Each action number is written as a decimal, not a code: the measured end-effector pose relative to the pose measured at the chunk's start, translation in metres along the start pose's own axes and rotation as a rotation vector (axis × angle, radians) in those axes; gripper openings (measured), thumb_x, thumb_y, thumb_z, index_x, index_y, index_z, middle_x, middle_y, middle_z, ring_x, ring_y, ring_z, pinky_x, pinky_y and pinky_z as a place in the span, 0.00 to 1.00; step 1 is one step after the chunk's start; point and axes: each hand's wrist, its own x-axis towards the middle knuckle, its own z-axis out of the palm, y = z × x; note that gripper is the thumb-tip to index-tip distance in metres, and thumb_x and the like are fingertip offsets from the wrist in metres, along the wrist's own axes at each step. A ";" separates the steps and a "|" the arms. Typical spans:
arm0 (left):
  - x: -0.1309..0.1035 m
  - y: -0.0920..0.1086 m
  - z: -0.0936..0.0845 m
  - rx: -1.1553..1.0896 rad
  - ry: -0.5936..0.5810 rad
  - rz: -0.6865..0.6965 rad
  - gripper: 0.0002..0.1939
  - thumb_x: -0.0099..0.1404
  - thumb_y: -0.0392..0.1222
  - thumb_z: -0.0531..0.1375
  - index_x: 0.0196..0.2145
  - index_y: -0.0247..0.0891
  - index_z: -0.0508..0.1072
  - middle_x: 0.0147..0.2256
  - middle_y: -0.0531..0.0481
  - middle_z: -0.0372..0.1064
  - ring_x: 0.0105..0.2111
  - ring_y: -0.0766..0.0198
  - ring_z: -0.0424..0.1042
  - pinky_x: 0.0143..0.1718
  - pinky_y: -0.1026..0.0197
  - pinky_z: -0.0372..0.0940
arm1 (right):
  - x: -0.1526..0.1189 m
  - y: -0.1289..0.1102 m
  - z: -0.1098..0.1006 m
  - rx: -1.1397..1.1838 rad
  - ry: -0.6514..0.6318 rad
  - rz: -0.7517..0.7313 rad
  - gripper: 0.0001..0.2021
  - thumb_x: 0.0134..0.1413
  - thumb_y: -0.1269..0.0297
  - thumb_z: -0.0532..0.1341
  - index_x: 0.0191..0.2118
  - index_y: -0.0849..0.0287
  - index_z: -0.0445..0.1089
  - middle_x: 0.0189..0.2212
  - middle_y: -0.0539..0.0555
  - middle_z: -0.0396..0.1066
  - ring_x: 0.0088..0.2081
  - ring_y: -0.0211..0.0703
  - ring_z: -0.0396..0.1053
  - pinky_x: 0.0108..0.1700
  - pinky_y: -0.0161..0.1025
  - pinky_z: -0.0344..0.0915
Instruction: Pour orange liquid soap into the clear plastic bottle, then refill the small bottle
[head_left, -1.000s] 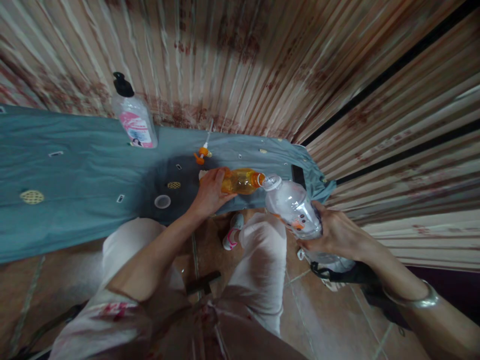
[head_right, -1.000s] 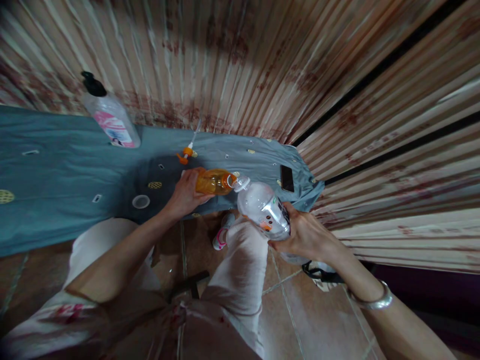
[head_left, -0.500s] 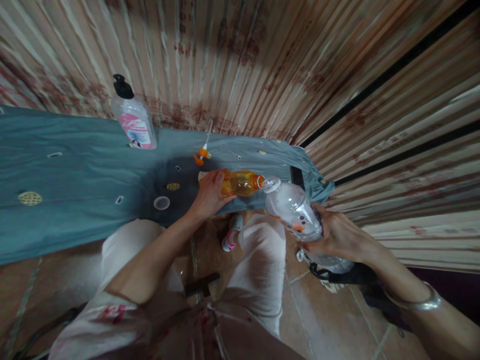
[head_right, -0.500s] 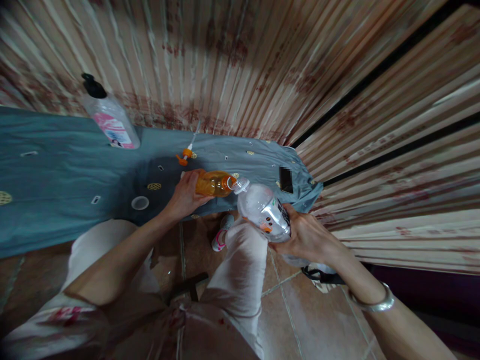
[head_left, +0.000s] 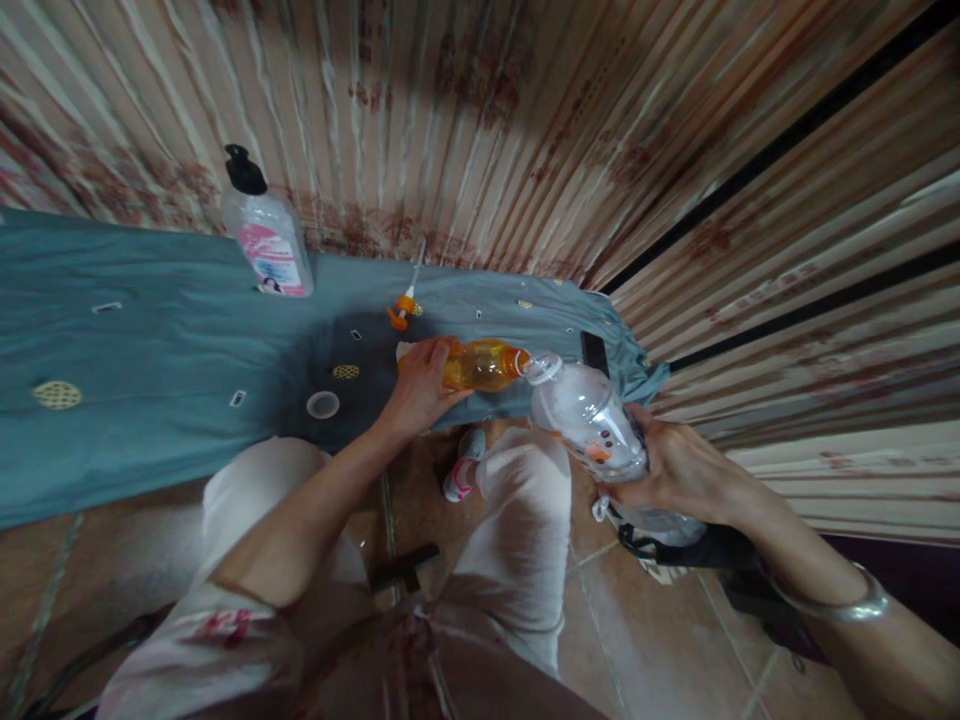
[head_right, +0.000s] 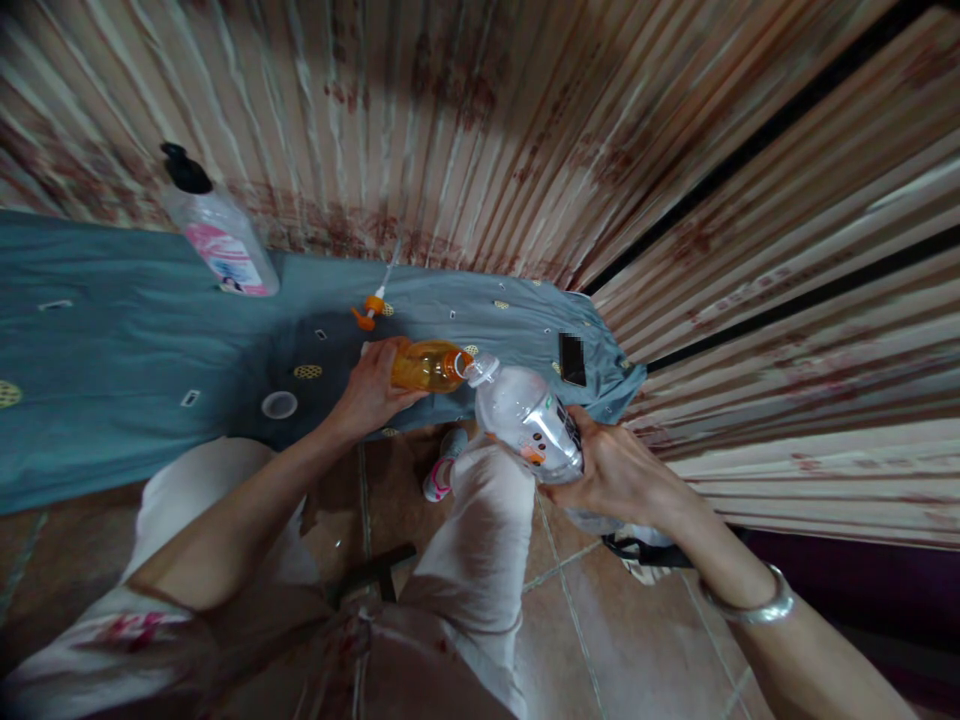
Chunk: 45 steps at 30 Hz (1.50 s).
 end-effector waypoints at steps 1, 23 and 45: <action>0.000 0.000 0.000 0.001 0.003 0.002 0.33 0.52 0.49 0.66 0.51 0.37 0.57 0.48 0.40 0.64 0.49 0.48 0.65 0.48 0.47 0.63 | 0.000 0.000 0.000 0.000 -0.002 0.002 0.31 0.40 0.51 0.62 0.50 0.64 0.58 0.28 0.55 0.74 0.30 0.51 0.73 0.29 0.38 0.61; 0.000 -0.001 0.001 0.006 0.013 0.027 0.35 0.51 0.49 0.67 0.51 0.36 0.57 0.48 0.39 0.65 0.48 0.49 0.66 0.49 0.48 0.63 | 0.000 0.000 -0.001 -0.019 -0.024 0.011 0.30 0.41 0.49 0.62 0.48 0.63 0.58 0.28 0.54 0.72 0.31 0.49 0.73 0.29 0.37 0.60; 0.000 -0.003 0.003 0.004 0.035 0.052 0.35 0.52 0.49 0.67 0.51 0.34 0.57 0.48 0.39 0.64 0.48 0.50 0.66 0.49 0.49 0.63 | 0.001 -0.004 -0.002 -0.049 -0.025 0.049 0.33 0.38 0.48 0.63 0.48 0.61 0.56 0.27 0.52 0.72 0.31 0.50 0.73 0.29 0.37 0.60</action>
